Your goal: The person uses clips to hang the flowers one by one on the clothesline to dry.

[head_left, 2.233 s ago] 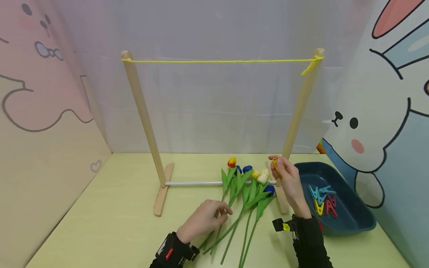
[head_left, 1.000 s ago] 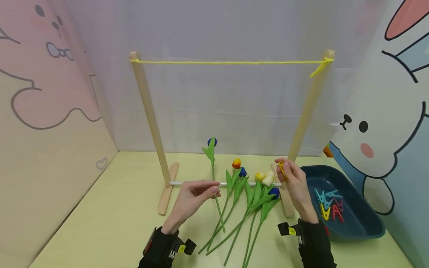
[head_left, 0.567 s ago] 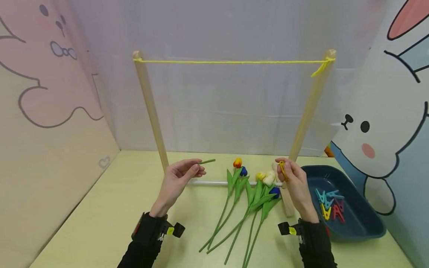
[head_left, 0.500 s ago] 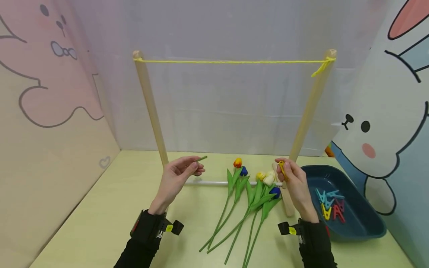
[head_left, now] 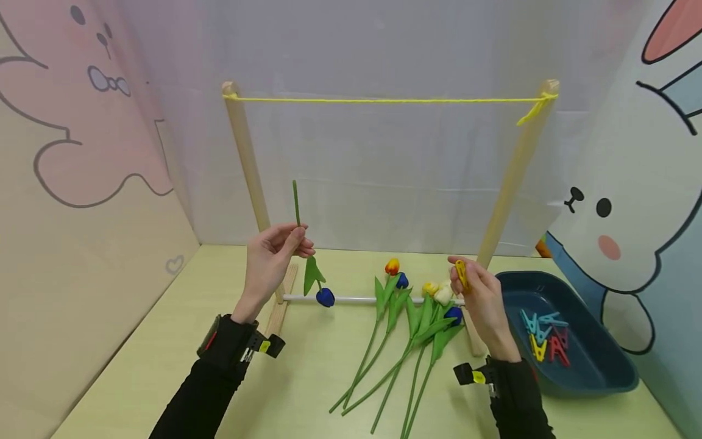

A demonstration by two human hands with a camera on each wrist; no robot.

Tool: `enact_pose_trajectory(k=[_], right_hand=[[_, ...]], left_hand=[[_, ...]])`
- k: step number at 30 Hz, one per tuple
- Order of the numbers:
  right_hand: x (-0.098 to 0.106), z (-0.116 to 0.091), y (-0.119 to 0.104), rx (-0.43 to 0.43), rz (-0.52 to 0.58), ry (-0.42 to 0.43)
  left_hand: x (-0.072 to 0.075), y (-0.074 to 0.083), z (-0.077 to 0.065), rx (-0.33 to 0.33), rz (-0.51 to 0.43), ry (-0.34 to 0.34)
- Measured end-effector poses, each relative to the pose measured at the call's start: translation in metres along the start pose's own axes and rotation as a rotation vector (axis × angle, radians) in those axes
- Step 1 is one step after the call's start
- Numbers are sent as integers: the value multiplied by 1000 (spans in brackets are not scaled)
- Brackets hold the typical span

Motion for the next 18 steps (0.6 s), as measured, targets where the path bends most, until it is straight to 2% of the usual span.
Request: enact_pose_trajectory(k=[9,18], right_hand=[[-13,17,-10,-9,-9,-100],[-33,38,-30,-34,-122,-170]], left_hand=[[18,16,20,-86,100,75],[26,24,30,-93,140,136]])
Point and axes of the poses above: each hand's wrist, its own z-axis towards the middle knuckle, its own x-axis out of the back of the hand, y = z × x, the point moved 2 cm from there along z, towards the middle knuckle, and after that the axes turned 3 degrees about -y, right-handed, at the moved point
